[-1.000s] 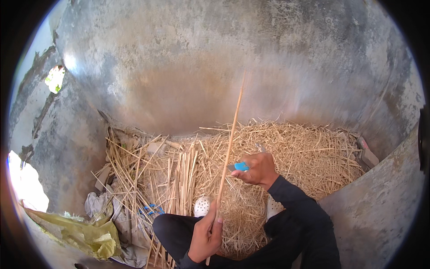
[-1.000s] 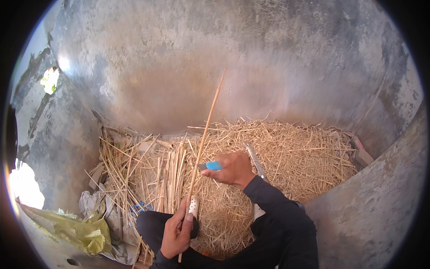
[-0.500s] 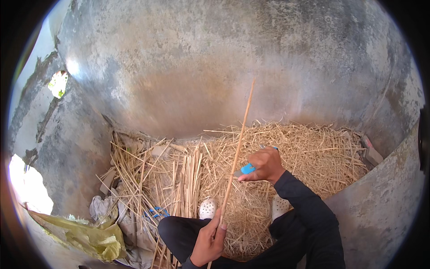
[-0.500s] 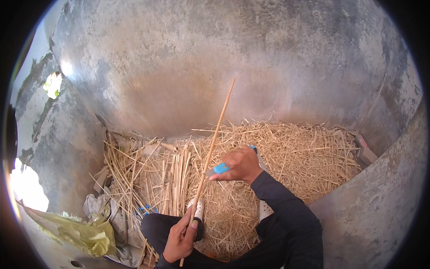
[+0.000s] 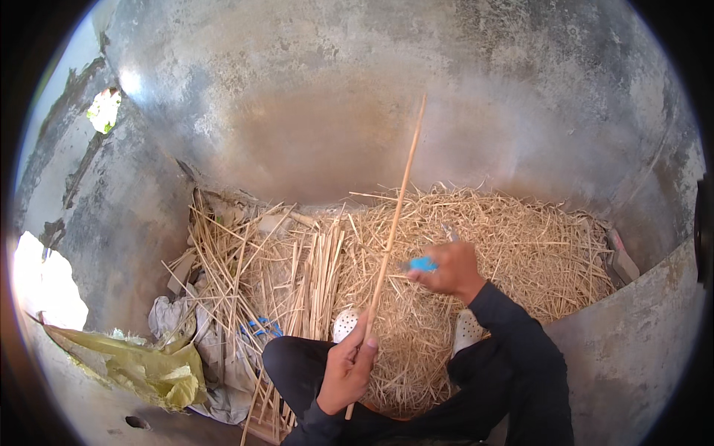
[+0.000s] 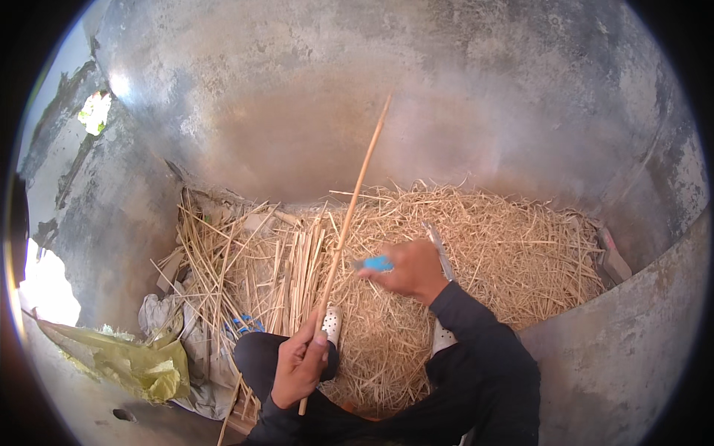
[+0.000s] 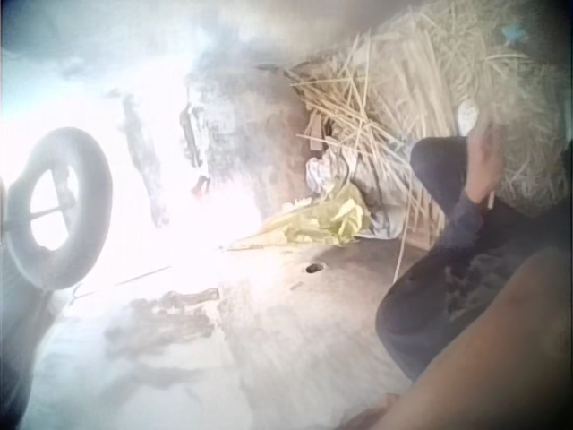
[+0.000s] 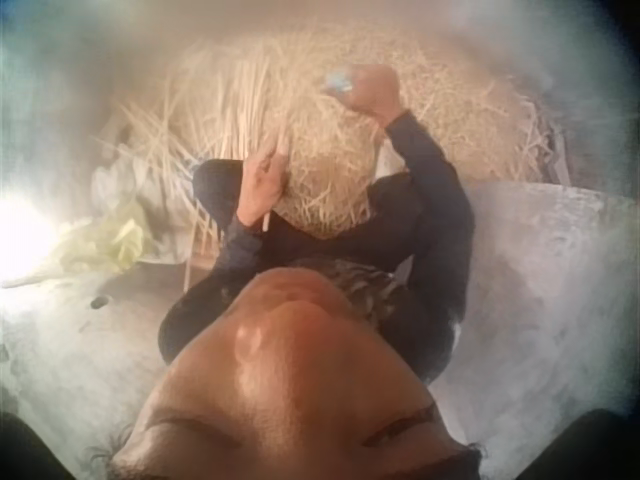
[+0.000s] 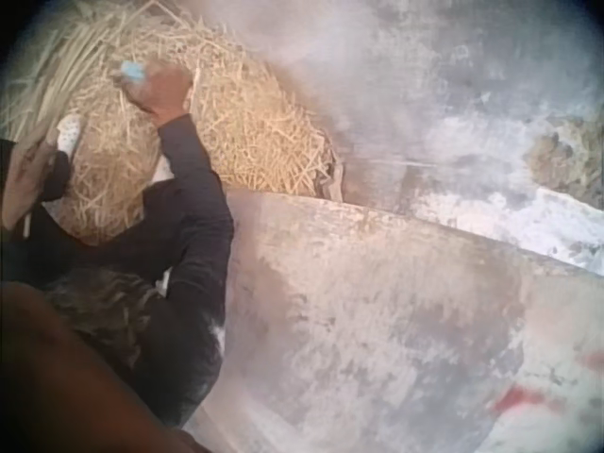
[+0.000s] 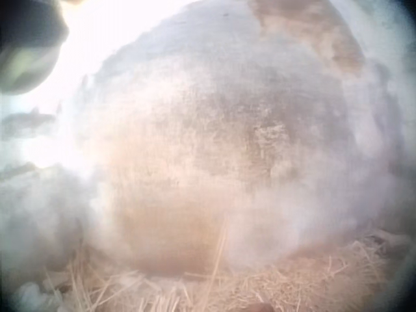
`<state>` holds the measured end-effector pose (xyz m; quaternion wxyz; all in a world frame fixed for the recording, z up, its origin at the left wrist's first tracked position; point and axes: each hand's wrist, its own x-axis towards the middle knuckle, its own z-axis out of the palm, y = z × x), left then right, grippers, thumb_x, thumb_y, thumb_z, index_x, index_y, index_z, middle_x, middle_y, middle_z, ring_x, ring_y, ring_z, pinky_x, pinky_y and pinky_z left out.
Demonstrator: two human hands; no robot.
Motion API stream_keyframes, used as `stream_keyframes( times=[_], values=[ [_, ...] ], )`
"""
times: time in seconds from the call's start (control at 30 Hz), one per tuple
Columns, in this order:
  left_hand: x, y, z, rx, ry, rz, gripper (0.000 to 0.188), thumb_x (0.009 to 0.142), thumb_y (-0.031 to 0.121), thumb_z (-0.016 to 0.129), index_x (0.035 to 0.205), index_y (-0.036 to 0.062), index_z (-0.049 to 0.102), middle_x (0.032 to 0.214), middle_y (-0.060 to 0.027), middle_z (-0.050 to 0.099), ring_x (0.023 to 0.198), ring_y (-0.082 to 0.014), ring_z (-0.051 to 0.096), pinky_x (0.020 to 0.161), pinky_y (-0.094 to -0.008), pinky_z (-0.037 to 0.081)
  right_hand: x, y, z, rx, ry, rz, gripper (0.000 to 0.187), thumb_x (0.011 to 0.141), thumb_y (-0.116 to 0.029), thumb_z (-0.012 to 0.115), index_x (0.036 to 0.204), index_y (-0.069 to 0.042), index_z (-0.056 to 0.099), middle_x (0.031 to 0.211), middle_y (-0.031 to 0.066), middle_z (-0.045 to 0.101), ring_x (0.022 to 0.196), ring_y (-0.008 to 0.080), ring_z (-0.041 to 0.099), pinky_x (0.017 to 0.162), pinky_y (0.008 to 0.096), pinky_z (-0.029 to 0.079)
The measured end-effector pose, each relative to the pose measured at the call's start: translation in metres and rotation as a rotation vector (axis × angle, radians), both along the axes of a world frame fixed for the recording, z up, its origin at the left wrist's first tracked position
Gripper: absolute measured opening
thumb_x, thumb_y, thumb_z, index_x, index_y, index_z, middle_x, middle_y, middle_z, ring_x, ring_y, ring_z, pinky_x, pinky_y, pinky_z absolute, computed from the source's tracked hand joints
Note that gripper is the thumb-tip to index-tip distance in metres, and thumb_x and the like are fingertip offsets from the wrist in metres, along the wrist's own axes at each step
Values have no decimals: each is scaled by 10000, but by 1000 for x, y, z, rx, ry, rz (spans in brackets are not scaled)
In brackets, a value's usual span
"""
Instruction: The person sits on a straw-covered floor and uses a blue utility knife to shave the outer layer off a long bamboo stick. They hold the stick with their left hand and scrape along its length with the knife in their right hand, creating thin shavings that fall onto the straw.
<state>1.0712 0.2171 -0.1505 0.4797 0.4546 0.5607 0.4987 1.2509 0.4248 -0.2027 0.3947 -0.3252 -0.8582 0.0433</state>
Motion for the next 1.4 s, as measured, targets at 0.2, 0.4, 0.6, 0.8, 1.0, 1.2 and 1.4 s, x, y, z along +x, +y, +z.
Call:
stream_keyframes(
  times=[0.2,0.4,0.6,0.8,1.0,1.2,1.4],
  values=[
    [12,3,3,6,21,5,498,1015,111,504,1477,3,355,777,59,470,656,-11,392,565,-168,345,1,6,2,-53,-30,-77,681,813,-759,524,573,-123,548,438,65,494,389,258,530,418,384,404],
    [16,12,-1,16,87,31,490,1018,115,496,1470,-12,359,776,49,475,661,-15,404,567,-174,355,-1,-5,17,102,-5,52,695,772,-797,540,542,-141,540,435,49,496,373,211,519,402,372,397],
    [26,12,-12,3,112,-12,493,1016,129,500,1458,-38,359,776,47,463,658,-22,408,561,-184,354,7,19,4,-25,-62,-94,673,776,-767,569,540,-137,555,470,46,519,403,228,534,413,369,404],
    [23,7,-4,-37,180,-66,479,1009,101,490,1445,-53,368,781,31,484,658,-28,413,569,-183,361,3,13,3,88,-30,-21,708,728,-804,585,496,-144,479,434,39,460,383,234,495,428,359,393],
    [22,1,2,-74,158,-96,481,1002,82,485,1447,-53,363,791,8,521,651,-28,396,574,-183,364,7,27,7,166,-8,23,733,667,-839,598,489,-146,435,431,21,415,391,212,481,425,355,363],
    [16,-5,3,-81,217,-106,473,1000,77,485,1442,-50,375,768,19,488,660,-25,402,579,-172,357,6,27,3,246,12,0,728,710,-809,592,484,-132,454,441,53,474,370,236,492,402,376,387],
    [9,-43,1,-18,208,-156,418,1012,146,511,1389,-31,468,931,-79,629,843,-119,559,733,-278,468,65,86,-29,-177,-276,-435,723,816,-815,434,720,-171,750,462,46,526,380,213,502,395,370,389]
  ],
)
